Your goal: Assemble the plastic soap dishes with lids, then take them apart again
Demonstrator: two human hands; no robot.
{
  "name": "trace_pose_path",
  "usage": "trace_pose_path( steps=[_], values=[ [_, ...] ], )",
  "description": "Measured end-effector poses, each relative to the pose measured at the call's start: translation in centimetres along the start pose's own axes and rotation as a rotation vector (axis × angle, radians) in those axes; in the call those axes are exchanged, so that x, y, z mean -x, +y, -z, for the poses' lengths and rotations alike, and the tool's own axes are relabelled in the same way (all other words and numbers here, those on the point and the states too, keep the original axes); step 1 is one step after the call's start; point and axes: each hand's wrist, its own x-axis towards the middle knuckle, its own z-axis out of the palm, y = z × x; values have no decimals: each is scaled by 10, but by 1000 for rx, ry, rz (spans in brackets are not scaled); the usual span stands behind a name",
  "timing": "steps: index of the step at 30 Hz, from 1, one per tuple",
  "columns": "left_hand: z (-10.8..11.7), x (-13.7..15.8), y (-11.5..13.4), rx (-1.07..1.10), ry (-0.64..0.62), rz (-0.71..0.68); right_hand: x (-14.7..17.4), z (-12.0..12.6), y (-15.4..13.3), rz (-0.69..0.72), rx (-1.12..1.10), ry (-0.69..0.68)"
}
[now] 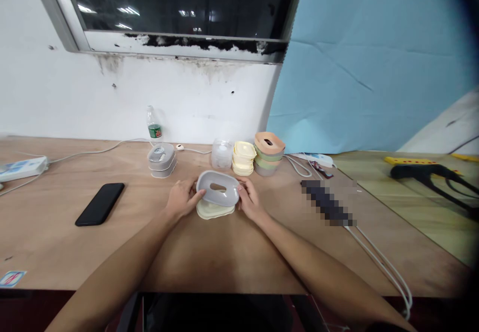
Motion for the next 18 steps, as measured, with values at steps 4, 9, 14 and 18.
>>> trace_pose_path(
  steps=[4,9,14,18],
  values=[
    [0,-1,3,-140,-159,75,-12,5,11,43,185,-15],
    [0,-2,5,-220,-314,95,-19,3,19,9,301,-139],
    [-1,-3,1,-182,-437,174,-19,2,14,37,436,-267],
    [-3,-3,-4,-61,-482,224,-19,1,14,30,377,-240]
  ],
)
